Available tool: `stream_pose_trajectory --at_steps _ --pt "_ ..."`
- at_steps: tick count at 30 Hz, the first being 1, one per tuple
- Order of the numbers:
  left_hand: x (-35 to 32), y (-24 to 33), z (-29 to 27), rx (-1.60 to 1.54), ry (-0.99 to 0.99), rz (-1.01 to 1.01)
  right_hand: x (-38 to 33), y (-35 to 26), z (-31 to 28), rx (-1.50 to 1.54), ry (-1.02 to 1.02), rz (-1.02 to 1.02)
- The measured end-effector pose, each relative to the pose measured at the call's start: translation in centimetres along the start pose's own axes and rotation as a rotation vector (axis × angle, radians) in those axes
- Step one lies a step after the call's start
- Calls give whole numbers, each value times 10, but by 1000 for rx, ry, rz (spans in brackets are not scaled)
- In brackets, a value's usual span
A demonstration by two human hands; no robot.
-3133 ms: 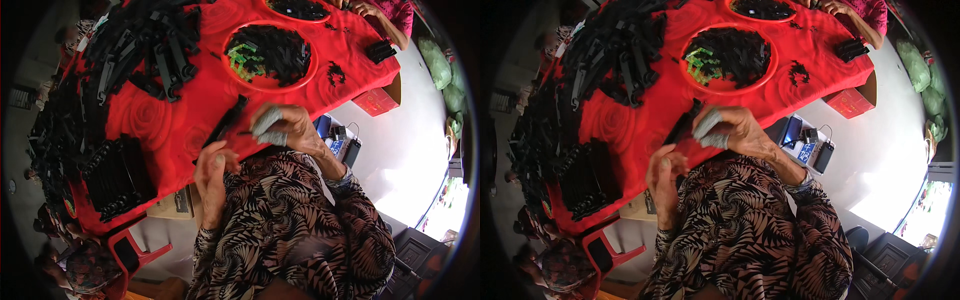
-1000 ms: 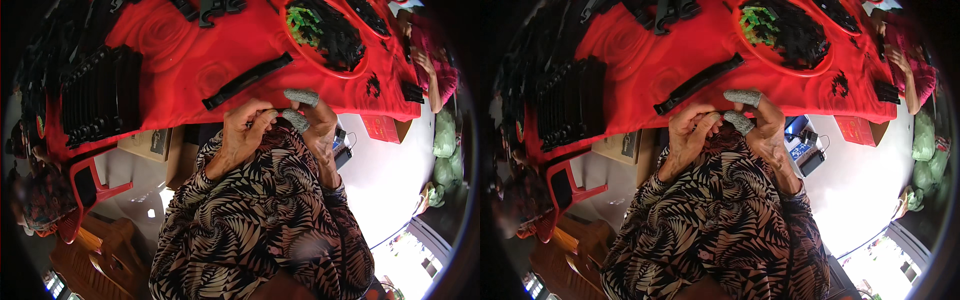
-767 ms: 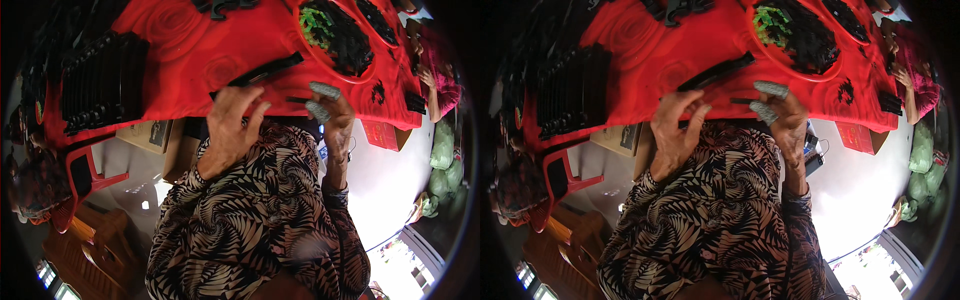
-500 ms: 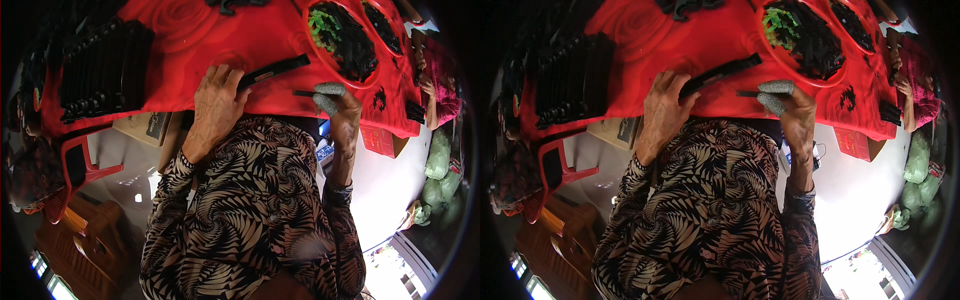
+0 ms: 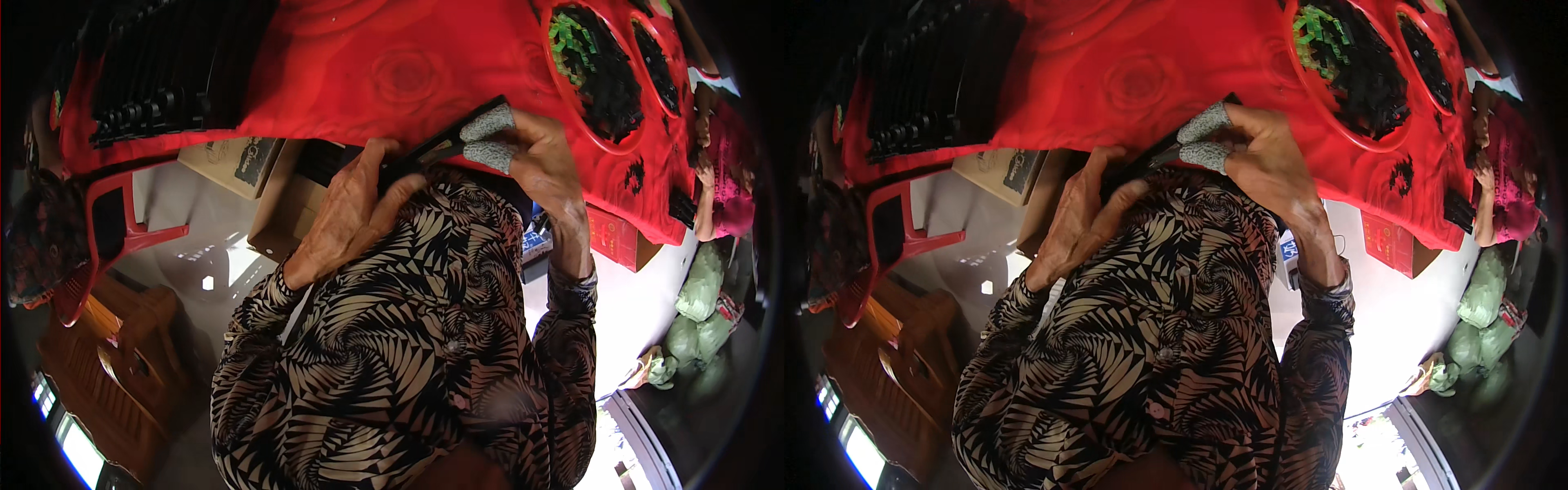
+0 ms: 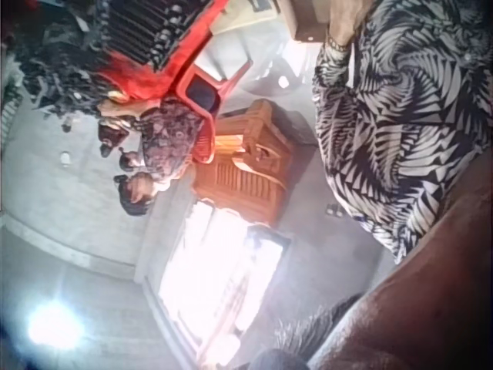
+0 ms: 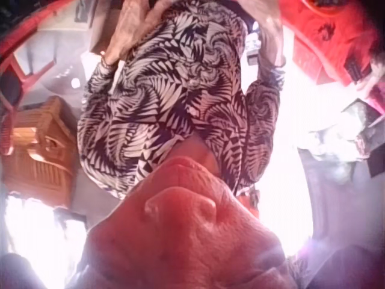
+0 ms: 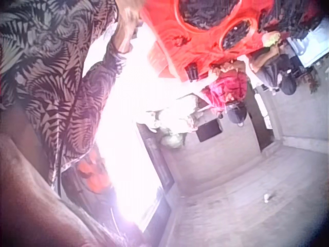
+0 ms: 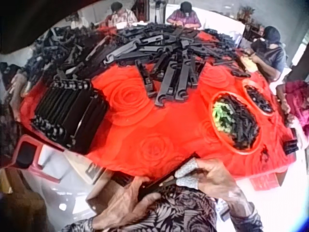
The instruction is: Cleaning and inspecting black plastic manufacturing components using a cloth.
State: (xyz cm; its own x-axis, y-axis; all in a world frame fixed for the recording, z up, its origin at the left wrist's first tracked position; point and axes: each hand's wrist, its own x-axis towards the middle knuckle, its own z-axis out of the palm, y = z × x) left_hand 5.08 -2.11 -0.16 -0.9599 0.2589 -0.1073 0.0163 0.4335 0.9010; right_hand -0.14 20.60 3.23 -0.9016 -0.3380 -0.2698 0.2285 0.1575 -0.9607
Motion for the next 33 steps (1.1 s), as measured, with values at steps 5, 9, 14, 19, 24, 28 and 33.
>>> stream_pose_trajectory --at_steps 5,9,14,19,24,28,33 --pt "-2 -3 -4 -226 -88 -231 6 2 4 -154 -90 -11" --pt "0 -1 -3 -250 -93 -251 8 3 7 -204 -124 -53" --pt "-2 0 -5 -297 -119 -222 8 -5 12 -229 -118 -22" --pt "3 -17 0 -379 -231 -261 9 3 12 -242 -114 -79" --pt "6 -16 4 -455 -278 -308 11 5 11 -353 -102 -173" --pt "5 -18 9 -414 -170 -199 10 1 13 -412 -87 -189" --pt "9 -12 4 -362 -267 -267 9 -2 14 -514 -124 -61"
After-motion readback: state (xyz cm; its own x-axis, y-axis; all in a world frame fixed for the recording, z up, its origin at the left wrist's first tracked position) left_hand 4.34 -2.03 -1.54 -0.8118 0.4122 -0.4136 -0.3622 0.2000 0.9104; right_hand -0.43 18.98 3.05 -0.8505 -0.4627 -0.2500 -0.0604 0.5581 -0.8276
